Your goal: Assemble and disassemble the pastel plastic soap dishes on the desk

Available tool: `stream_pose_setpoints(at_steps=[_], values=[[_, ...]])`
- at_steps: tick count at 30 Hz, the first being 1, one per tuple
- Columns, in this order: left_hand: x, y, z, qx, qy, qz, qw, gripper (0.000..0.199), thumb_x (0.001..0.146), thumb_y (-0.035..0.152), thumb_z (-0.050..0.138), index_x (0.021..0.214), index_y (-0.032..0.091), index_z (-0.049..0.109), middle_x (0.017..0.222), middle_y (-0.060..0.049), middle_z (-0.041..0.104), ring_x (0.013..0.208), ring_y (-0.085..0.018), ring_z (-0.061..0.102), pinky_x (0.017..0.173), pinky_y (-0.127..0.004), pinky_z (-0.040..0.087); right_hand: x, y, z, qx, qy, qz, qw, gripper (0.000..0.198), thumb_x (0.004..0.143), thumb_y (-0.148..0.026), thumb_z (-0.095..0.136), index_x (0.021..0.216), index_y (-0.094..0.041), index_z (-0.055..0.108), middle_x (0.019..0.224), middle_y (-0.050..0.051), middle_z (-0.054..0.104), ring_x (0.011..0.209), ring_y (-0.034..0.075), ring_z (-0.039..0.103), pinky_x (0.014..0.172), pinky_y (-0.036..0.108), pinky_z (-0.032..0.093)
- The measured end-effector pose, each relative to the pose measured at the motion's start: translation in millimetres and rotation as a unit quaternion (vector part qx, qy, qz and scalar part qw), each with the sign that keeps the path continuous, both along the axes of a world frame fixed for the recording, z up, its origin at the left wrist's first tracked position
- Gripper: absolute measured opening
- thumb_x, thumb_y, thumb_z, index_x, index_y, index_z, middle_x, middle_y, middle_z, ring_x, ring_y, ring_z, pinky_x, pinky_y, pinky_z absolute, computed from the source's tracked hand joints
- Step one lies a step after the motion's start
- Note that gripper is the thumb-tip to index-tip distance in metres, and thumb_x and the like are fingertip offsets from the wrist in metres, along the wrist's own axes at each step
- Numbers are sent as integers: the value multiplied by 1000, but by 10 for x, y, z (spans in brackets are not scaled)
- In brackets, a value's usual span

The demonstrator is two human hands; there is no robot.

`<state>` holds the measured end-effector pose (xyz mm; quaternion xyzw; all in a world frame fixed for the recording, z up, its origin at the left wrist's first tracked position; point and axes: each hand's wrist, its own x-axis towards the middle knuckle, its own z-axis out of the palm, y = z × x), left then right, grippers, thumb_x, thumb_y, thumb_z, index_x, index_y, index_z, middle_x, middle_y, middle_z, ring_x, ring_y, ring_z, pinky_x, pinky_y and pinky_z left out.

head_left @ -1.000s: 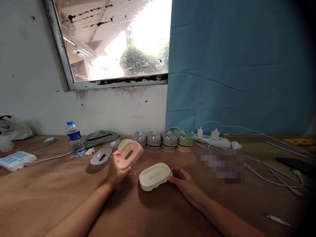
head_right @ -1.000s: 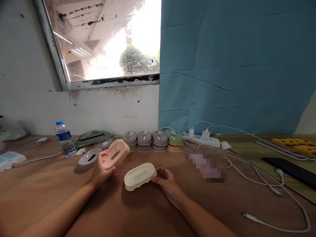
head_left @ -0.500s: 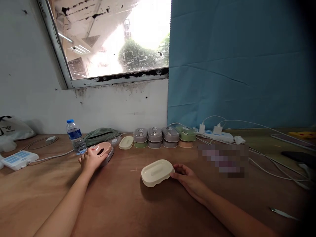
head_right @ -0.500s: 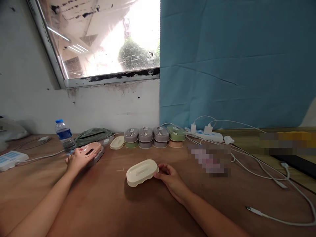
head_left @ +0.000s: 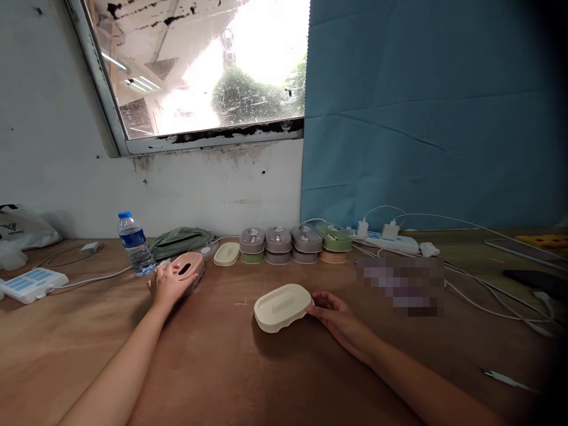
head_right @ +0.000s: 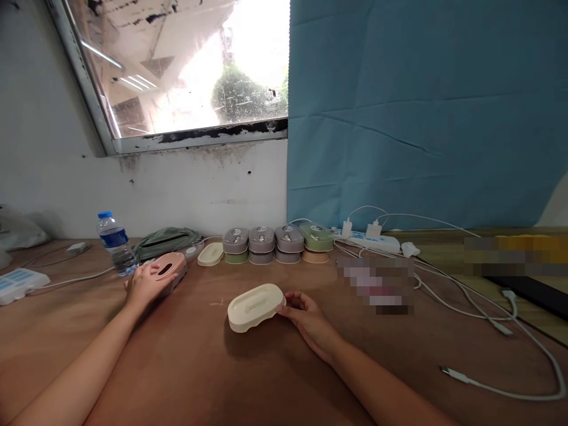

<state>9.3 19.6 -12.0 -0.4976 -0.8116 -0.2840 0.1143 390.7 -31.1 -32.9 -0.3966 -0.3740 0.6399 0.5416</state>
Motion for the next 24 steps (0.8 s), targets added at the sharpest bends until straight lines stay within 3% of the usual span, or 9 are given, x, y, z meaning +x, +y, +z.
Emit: stream_pose_setpoints(at_steps=[9,17,24], values=[[-12,-25,43,-8,-56,-6,998,54,52,61,54,87,19,54,103,-11,51,94,-28,52,80,-38,41,0,-8,-1,-3,8,7,1000,28,52,-11,75,73,-18,58,73,-3,61,75,10,58,74,19,47],[-73,16,-35,5,-13,-14,1000,57,54,63,52,91,21,55,106,-10,50,94,-28,52,81,-38,41,5,2,-10,-3,11,6,1000,27,52,-11,75,72,-19,58,72,-4,61,74,10,59,73,18,48],[4,-20,3,-33,-23,-11,999,58,58,62,51,101,23,53,113,-10,47,97,-29,50,85,-42,37,-5,0,4,-4,14,4,1000,29,51,-11,75,72,-18,58,71,-3,62,73,9,59,71,17,48]])
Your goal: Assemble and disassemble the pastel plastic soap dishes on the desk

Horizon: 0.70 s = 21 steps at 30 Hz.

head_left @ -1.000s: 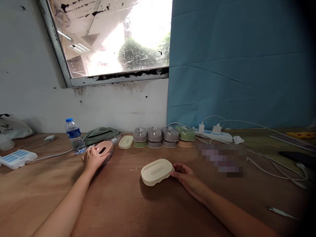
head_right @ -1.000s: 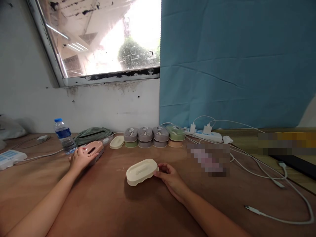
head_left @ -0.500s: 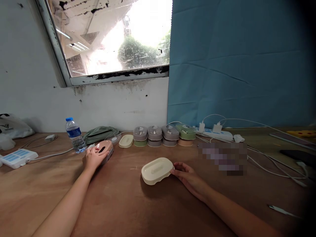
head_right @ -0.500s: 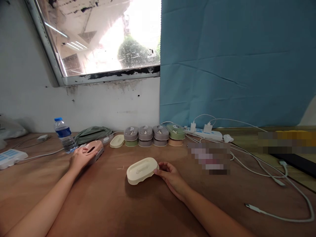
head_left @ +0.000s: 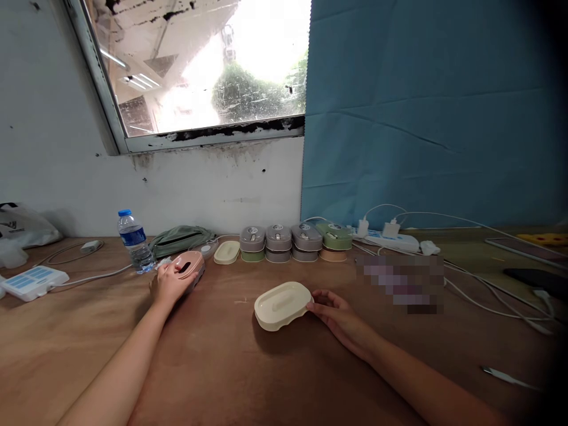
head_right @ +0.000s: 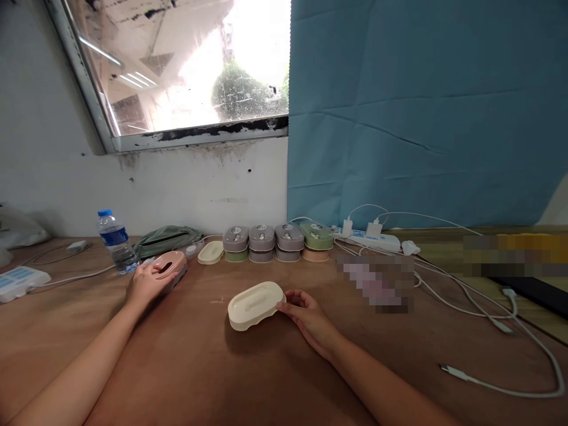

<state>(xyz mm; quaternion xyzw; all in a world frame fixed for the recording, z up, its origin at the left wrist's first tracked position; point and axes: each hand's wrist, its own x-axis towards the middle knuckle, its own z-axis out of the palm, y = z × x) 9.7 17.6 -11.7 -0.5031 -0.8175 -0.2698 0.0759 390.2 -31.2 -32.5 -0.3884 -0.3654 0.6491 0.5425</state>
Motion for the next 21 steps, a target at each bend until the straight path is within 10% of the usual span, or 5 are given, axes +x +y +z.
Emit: stream_pose_setpoints(at_steps=[6,9,13,16,21], values=[[123,-117,92,115,102,1,988,70,59,58,56,114,17,43,125,-16,37,117,-33,31,96,-46,22,3,-5,-4,-2,-2,-5,1000,28,51,-10,75,71,-19,58,72,-3,61,73,10,59,72,19,48],[373,-265,232,159,122,-149,968,55,66,48,55,111,19,44,125,-12,40,119,-29,29,98,-43,21,4,-6,-1,0,-8,-11,1000,28,49,-9,75,71,-18,59,72,-3,61,73,11,59,73,21,49],[898,-531,344,29,97,-547,831,28,75,34,52,100,23,54,108,-5,55,107,-20,44,93,-33,32,7,-5,-4,9,-8,-5,1000,27,50,-10,74,71,-18,59,71,-3,61,73,11,58,74,22,47],[1217,-681,263,-41,91,-684,723,30,77,26,52,107,24,53,106,-4,58,102,-17,49,94,-30,33,9,-5,-17,11,-6,-3,1000,27,50,-9,74,71,-18,59,72,-3,61,74,10,58,74,21,46],[1361,-672,9,-23,75,-677,732,25,83,23,43,106,21,53,102,-6,59,95,-16,53,89,-29,38,2,3,-28,13,-5,-6,1000,29,50,-9,74,72,-18,59,73,-3,61,73,10,57,74,22,46]])
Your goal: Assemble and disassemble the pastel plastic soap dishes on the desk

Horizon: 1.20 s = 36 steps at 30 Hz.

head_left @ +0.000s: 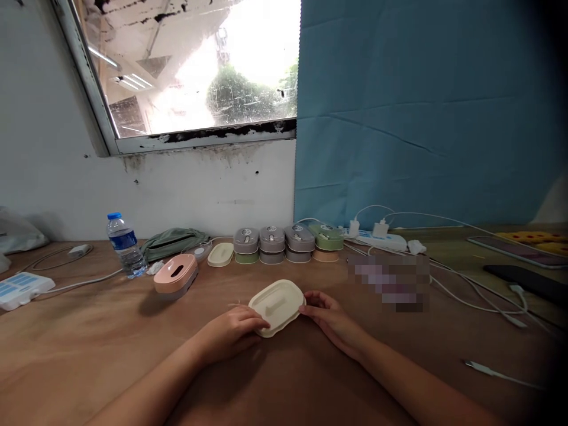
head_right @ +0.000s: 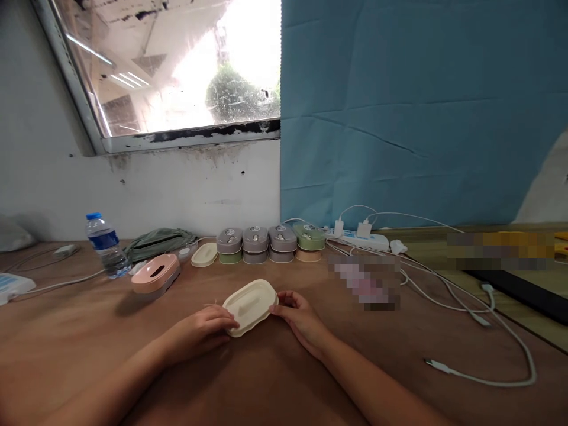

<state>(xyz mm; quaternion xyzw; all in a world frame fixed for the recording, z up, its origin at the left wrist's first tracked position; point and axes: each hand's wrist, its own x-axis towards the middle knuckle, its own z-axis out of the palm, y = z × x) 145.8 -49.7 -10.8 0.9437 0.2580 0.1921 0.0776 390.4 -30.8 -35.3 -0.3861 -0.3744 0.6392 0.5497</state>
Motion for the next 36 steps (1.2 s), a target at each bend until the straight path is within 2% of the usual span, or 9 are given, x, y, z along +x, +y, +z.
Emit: stream_pose_setpoints(at_steps=[6,9,11,13,15,17,22,26,36], values=[[-7,-4,-41,19,-55,0,998,19,84,18,42,99,20,53,93,-6,61,88,-14,55,80,-25,43,-19,-15,41,-12,17,-19,1000,25,49,-12,75,68,-17,59,69,-2,62,72,11,59,74,23,47],[-4,-67,-14,35,-156,66,985,17,82,19,46,99,20,50,91,-5,59,86,-14,55,76,-24,45,-14,-23,53,-25,37,-22,999,21,52,-15,74,65,-17,59,66,-2,62,69,12,60,74,24,48],[-32,-47,-19,75,-235,153,957,16,81,21,49,97,21,48,92,-5,59,87,-15,56,74,-25,46,-7,-22,50,-28,45,-17,998,18,53,-17,73,64,-17,59,66,-1,61,67,13,60,74,25,49],[-98,61,-50,130,-293,256,912,15,79,25,50,94,22,46,91,-4,58,85,-16,57,72,-26,47,-4,-18,45,-27,49,-14,998,16,55,-16,72,62,-17,58,66,-1,61,67,12,60,72,25,49],[-197,254,-104,173,-317,347,865,16,79,28,51,92,21,45,88,-4,58,81,-16,58,72,-27,47,-4,-15,46,-28,55,-12,998,15,55,-16,71,62,-17,58,65,-1,60,66,12,60,71,25,49],[-308,503,-163,193,-305,398,843,18,80,30,49,94,20,43,89,-6,58,83,-18,58,76,-29,46,-6,-14,51,-32,59,-10,998,14,55,-16,71,61,-17,58,64,-2,59,65,12,59,70,25,49],[-498,1144,-243,165,-201,387,884,18,82,26,40,98,18,42,98,-10,56,96,-20,54,87,-33,41,-3,-17,65,-33,69,-4,997,13,56,-16,69,60,-16,57,62,-2,58,63,10,58,66,23,48],[-540,1492,-249,148,-184,376,896,19,81,20,37,97,16,44,98,-11,56,97,-20,53,89,-34,39,-2,-18,65,-36,72,-13,997,12,57,-17,68,59,-16,56,63,-2,59,62,11,58,65,24,48],[-612,1625,-327,99,-135,410,897,31,78,13,35,109,14,38,100,-11,56,97,-19,53,87,-35,39,13,13,38,-48,89,-11,995,9,58,-18,66,58,-16,57,63,0,60,61,12,59,64,25,47]])
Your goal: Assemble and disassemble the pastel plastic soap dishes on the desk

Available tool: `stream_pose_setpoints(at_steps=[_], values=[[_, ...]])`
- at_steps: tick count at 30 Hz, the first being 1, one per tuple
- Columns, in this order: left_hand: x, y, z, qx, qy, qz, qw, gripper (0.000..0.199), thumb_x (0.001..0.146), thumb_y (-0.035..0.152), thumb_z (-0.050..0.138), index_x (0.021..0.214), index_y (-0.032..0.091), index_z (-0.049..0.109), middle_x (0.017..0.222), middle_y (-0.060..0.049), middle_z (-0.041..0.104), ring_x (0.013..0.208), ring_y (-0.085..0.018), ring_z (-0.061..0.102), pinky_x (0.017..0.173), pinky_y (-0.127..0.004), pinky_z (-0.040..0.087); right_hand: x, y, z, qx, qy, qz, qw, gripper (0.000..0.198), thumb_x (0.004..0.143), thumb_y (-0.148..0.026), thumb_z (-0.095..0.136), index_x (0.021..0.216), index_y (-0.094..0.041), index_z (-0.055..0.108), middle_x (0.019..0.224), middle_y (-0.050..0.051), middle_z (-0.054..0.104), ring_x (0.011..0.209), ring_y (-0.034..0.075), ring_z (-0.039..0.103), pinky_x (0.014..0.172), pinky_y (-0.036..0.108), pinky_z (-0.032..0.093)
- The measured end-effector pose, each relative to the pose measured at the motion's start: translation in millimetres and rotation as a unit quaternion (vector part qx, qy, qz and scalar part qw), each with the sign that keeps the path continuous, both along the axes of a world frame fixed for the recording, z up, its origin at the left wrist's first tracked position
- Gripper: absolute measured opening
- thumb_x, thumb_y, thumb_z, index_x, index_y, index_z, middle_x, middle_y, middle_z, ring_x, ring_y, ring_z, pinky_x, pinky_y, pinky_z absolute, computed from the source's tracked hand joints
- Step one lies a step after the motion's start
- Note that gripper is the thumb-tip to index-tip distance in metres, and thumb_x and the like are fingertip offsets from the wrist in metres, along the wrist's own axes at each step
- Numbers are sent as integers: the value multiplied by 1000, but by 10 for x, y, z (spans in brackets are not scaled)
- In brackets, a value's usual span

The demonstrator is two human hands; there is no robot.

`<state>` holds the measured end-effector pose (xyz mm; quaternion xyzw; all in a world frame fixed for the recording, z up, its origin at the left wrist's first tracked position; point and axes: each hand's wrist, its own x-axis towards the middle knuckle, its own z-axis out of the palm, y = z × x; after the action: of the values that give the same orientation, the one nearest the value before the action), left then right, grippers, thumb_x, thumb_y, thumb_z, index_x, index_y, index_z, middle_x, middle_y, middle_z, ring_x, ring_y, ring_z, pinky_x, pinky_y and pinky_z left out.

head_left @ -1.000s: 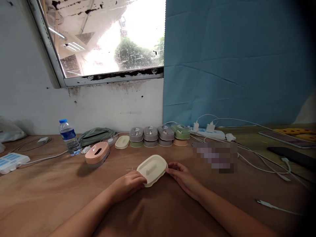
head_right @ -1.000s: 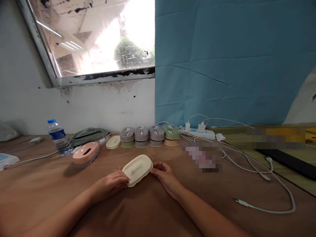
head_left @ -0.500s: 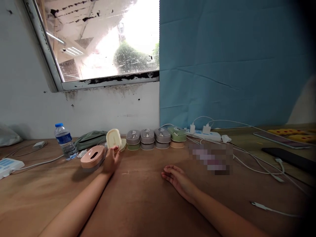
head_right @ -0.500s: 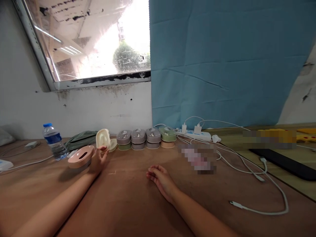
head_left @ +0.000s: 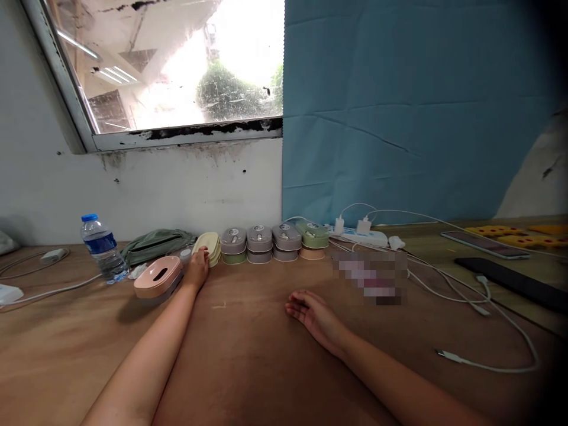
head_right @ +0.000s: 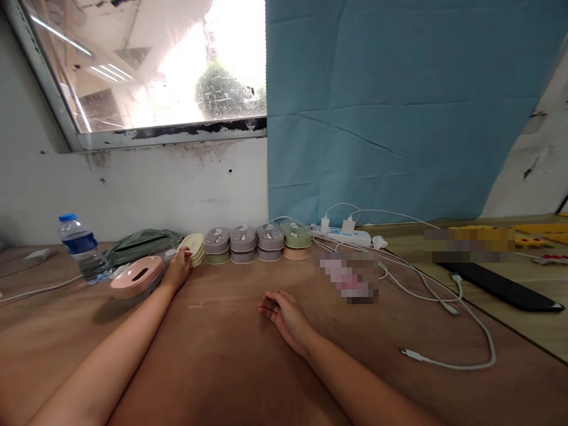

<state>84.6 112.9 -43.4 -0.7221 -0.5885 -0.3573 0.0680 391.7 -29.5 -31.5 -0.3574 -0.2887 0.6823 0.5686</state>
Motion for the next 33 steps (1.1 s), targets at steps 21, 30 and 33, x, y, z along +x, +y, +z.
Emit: stream_pose_setpoints(at_steps=[21,30,33], values=[[-12,11,-38,18,40,-5,999,35,71,12,40,106,12,37,91,-10,60,89,-22,55,83,-36,38,27,35,37,-68,19,5,997,15,72,-15,53,58,-15,56,56,3,59,54,12,58,57,24,48],[-10,-7,-34,43,51,-4,998,35,69,14,43,104,13,41,95,-11,57,94,-24,53,85,-39,36,25,26,35,-73,30,11,997,23,77,-14,46,56,-13,58,54,3,59,52,12,58,55,23,47],[122,-61,44,78,40,12,996,41,69,21,48,109,12,39,109,-15,49,108,-26,43,91,-40,32,25,30,24,-69,35,14,997,22,76,-15,47,57,-13,58,55,3,59,53,12,57,55,23,47]])
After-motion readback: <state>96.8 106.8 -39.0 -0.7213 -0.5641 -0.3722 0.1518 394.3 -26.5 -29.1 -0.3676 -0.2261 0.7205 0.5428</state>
